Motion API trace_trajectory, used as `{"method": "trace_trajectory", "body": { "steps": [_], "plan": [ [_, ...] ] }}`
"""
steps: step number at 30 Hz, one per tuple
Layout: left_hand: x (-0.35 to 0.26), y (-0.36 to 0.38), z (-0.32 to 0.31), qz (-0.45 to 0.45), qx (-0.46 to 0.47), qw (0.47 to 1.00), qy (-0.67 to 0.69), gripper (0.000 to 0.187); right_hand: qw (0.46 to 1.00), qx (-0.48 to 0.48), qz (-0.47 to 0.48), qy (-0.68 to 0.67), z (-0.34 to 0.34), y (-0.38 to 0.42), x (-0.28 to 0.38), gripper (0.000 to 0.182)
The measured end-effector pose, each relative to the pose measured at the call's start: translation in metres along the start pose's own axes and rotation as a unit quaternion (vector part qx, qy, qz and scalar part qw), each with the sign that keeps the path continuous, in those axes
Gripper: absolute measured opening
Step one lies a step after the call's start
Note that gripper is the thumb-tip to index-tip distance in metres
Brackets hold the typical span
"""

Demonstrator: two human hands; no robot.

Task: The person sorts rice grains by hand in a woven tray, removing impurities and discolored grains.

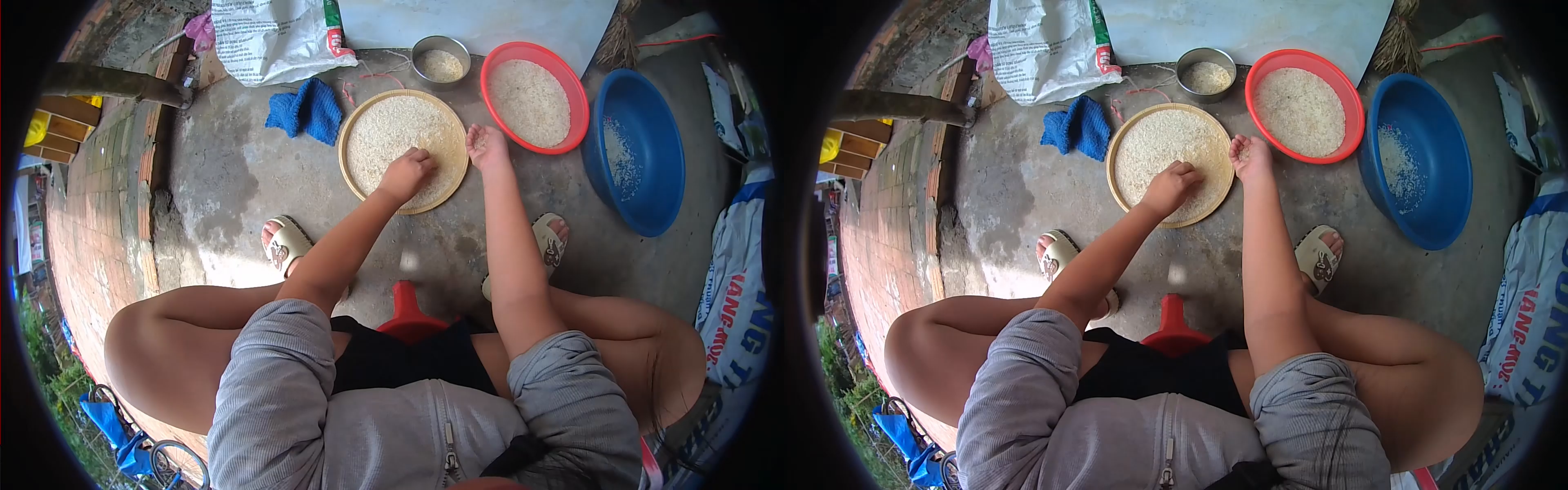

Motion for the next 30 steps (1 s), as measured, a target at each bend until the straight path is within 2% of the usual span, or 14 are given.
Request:
{"method": "trace_trajectory", "body": {
  "steps": [3, 5, 8, 9, 11, 13, 15, 18, 19, 21, 25, 26, 28, 30],
  "plan": [
    [0.016, -0.003, -0.008, 0.013, 0.037, 0.999, 0.006, 0.017, 0.999, 0.015, -0.01, 0.05, -0.005, 0.009, -0.005, 0.035],
    [0.021, -0.014, -0.003, 0.025, 0.005, 0.999, 0.019, 0.013, 0.996, 0.036, -0.017, 0.081, -0.014, 0.016, -0.007, 0.036],
    [-0.001, -0.043, 0.047, 0.053, -0.158, 0.978, 0.125, 0.01, 0.967, 0.111, -0.032, 0.227, -0.037, 0.033, -0.025, 0.038],
    [-0.009, -0.05, 0.052, 0.053, -0.157, 0.978, 0.125, 0.01, 0.967, 0.11, -0.032, 0.226, -0.037, 0.032, -0.027, 0.038],
    [-0.02, -0.058, 0.062, 0.034, -0.183, 0.97, 0.157, 0.011, 0.98, 0.146, -0.027, 0.131, -0.044, 0.034, -0.027, 0.034],
    [-0.018, -0.064, 0.061, 0.038, -0.171, 0.971, 0.16, 0.013, 0.982, 0.126, -0.021, 0.141, -0.04, 0.029, -0.029, 0.03],
    [-0.024, -0.071, 0.055, 0.016, -0.125, 0.98, 0.151, 0.016, 0.97, 0.198, -0.063, 0.125, -0.047, 0.029, -0.037, 0.029],
    [-0.033, -0.076, 0.059, -0.032, -0.139, 0.984, 0.106, 0.015, 0.966, 0.233, -0.077, 0.08, -0.051, 0.028, -0.037, 0.031],
    [-0.031, -0.078, 0.059, -0.032, -0.139, 0.984, 0.107, 0.015, 0.966, 0.232, -0.077, 0.08, -0.051, 0.028, -0.036, 0.031],
    [0.004, -0.078, 0.073, 0.093, -0.222, 0.968, 0.075, 0.015, 0.997, 0.051, -0.05, 0.02, -0.025, 0.016, -0.028, 0.03],
    [0.054, -0.074, 0.047, 0.17, -0.157, 0.97, 0.074, 0.017, 0.998, 0.012, -0.046, 0.041, -0.007, -0.005, -0.03, 0.031],
    [0.058, -0.073, 0.043, 0.17, -0.158, 0.97, 0.074, 0.017, 0.998, 0.013, -0.046, 0.041, -0.005, -0.009, -0.03, 0.031],
    [0.059, -0.072, 0.025, 0.157, -0.096, 0.981, 0.06, 0.022, 0.999, 0.022, -0.027, 0.04, -0.005, -0.006, -0.032, 0.031],
    [0.052, -0.072, 0.017, 0.136, -0.098, 0.985, 0.052, 0.026, 0.999, 0.015, -0.024, 0.043, -0.006, -0.005, -0.032, 0.029]
  ]
}}
Point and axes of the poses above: each hand's wrist, its own y-axis away from the middle knuckle, its own z-axis out of the back of the hand, x = y × z, the point moved 8 cm from there along -y, towards the middle knuckle, and after that the axes turned 6 degrees about -x, right-handed, at the moved point
